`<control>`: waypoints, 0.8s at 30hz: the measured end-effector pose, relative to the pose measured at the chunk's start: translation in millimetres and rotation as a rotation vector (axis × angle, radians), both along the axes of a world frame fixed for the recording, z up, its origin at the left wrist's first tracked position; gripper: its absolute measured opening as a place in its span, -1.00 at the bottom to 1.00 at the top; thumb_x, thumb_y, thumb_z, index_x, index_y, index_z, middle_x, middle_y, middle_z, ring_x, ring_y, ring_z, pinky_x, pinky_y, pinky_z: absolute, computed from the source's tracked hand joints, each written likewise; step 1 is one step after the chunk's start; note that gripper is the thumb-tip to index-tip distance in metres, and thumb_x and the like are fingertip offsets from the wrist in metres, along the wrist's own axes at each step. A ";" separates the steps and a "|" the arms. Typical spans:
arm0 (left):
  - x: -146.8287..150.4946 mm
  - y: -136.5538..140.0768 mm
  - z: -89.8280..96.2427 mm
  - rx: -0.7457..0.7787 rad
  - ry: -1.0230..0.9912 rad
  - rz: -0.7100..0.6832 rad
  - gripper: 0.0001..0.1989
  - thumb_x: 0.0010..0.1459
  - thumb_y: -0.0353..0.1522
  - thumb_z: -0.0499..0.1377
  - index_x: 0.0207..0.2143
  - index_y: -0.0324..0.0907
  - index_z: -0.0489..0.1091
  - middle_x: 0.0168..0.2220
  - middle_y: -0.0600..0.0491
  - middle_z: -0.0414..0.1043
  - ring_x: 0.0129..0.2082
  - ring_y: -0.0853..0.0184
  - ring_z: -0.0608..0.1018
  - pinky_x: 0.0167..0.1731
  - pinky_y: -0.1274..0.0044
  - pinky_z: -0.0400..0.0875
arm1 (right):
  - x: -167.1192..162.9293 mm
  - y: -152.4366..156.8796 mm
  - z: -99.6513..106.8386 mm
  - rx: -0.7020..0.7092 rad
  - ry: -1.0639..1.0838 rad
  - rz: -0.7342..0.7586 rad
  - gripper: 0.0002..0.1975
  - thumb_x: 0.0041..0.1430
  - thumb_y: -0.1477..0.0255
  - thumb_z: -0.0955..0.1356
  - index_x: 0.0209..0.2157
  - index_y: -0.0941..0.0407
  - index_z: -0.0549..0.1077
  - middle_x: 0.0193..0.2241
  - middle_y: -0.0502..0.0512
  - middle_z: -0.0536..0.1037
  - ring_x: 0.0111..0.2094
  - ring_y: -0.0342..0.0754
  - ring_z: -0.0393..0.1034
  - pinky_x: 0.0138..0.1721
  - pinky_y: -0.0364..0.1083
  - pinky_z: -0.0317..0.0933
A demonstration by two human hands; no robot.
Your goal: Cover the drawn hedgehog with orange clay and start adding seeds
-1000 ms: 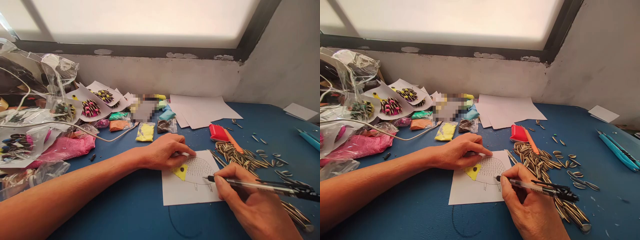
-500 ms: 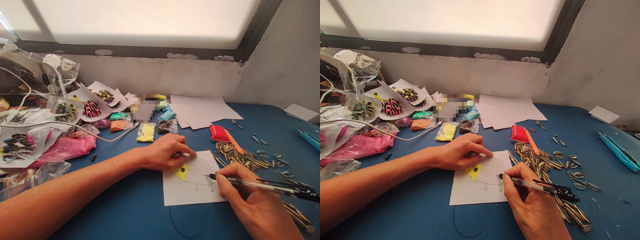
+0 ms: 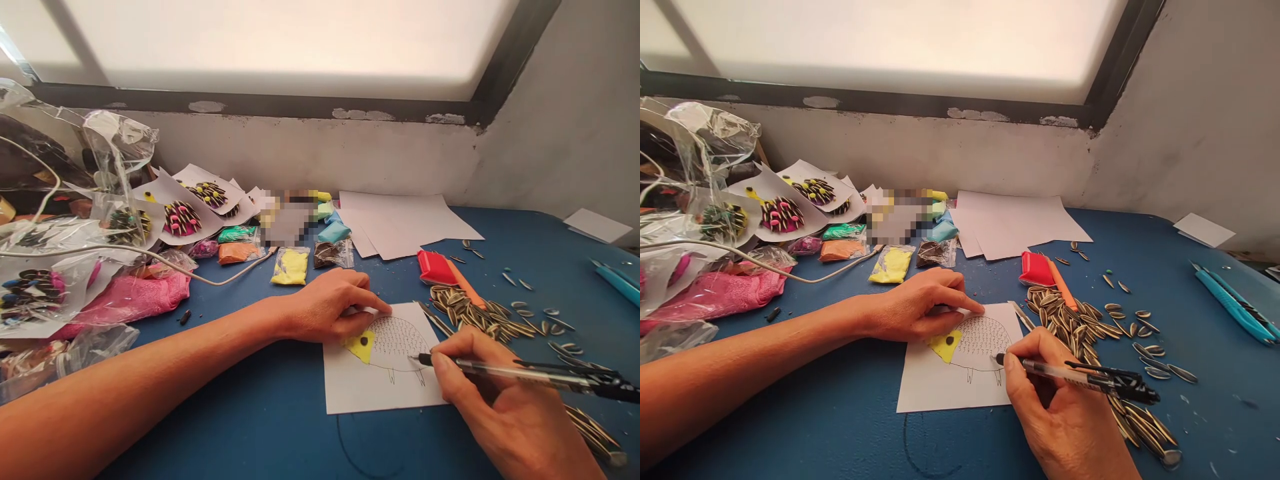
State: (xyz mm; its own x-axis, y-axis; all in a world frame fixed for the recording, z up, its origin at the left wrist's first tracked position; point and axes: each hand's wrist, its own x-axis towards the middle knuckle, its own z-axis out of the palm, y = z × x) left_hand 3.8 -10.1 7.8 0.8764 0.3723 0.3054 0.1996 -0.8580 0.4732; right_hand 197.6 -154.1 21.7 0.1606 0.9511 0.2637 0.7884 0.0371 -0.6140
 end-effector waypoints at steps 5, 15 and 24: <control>-0.1 -0.1 0.3 -0.001 0.005 -0.002 -0.71 0.26 -0.44 0.15 0.00 -0.21 0.55 -0.35 0.03 0.35 -0.36 0.39 0.36 -0.29 0.52 0.23 | 4.1 -0.2 1.9 -0.017 -0.059 -0.112 -0.72 0.18 0.15 0.25 -0.52 -0.03 0.36 -0.75 -0.15 0.18 -0.74 -0.17 0.04 -0.73 -0.13 -0.08; 0.4 0.6 -2.2 0.016 0.007 0.008 -0.70 0.26 -0.44 0.15 0.00 -0.17 0.55 -0.32 0.02 0.39 -0.36 0.39 0.39 -0.26 0.52 0.27 | 2.8 -0.3 0.0 -0.040 -0.029 -0.101 -0.74 0.18 0.15 0.26 -0.49 -0.02 0.37 -0.71 -0.14 0.29 -0.70 -0.16 0.13 -0.67 -0.14 0.00; 0.0 0.3 -0.7 0.006 0.010 0.004 -0.70 0.26 -0.43 0.14 0.00 -0.17 0.55 -0.32 0.01 0.39 -0.35 0.39 0.38 -0.27 0.52 0.26 | 11.8 3.8 -1.7 -0.013 -0.118 -0.019 -0.75 0.19 0.19 0.25 -0.50 -0.02 0.37 -0.72 -0.16 0.36 -0.75 -0.18 0.20 -0.73 -0.18 0.06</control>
